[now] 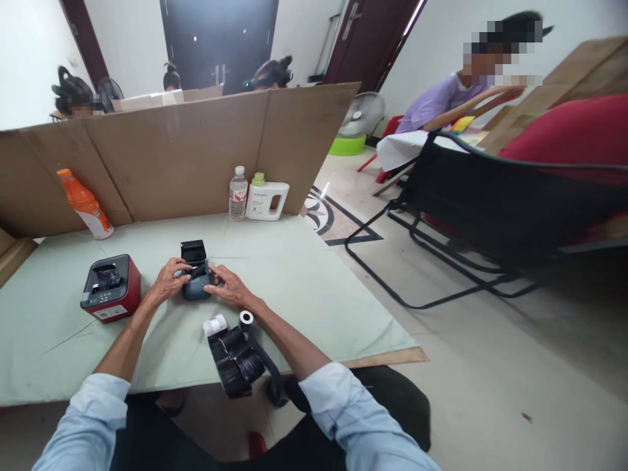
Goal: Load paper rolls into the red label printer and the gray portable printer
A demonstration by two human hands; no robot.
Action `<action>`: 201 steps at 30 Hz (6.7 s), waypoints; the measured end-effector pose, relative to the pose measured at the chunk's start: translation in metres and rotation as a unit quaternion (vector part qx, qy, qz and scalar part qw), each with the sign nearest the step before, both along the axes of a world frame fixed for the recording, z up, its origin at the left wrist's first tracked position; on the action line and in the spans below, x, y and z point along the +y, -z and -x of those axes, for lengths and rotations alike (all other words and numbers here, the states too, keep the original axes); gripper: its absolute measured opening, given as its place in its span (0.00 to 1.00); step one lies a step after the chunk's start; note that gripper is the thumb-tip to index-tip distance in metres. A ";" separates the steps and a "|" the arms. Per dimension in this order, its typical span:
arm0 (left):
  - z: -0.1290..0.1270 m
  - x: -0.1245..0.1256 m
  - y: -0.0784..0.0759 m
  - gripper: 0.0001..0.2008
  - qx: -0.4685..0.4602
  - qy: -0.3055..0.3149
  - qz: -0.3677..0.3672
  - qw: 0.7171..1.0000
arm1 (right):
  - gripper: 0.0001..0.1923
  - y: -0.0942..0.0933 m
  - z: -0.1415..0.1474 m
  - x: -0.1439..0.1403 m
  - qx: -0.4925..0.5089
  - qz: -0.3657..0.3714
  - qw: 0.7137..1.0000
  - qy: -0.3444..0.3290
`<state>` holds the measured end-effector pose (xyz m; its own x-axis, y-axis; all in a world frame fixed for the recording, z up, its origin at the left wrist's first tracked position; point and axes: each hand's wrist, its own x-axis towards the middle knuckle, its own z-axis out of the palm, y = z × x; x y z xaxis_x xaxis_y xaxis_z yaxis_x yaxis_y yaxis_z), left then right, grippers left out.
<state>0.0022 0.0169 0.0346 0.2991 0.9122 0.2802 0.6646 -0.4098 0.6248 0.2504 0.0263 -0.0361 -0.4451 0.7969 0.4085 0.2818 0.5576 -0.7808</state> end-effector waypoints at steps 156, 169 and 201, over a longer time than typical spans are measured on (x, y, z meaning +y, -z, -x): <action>-0.030 0.021 -0.033 0.20 0.240 -0.054 0.000 0.969 | 0.09 -0.078 0.045 -0.056 0.257 0.449 0.854 0.052; -0.033 0.001 -0.028 0.12 0.215 -0.009 -0.036 0.976 | 0.09 -0.080 0.045 -0.059 0.262 0.442 0.857 0.046; 0.015 -0.020 -0.007 0.28 0.060 0.033 0.012 0.998 | 0.11 -0.077 0.023 -0.063 -0.076 0.135 0.988 0.028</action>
<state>-0.0133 -0.0034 0.0413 0.3886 0.8954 0.2173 0.7070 -0.4410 0.5529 0.2273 -0.0362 0.0410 -0.4362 0.8930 0.1108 0.4314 0.3156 -0.8452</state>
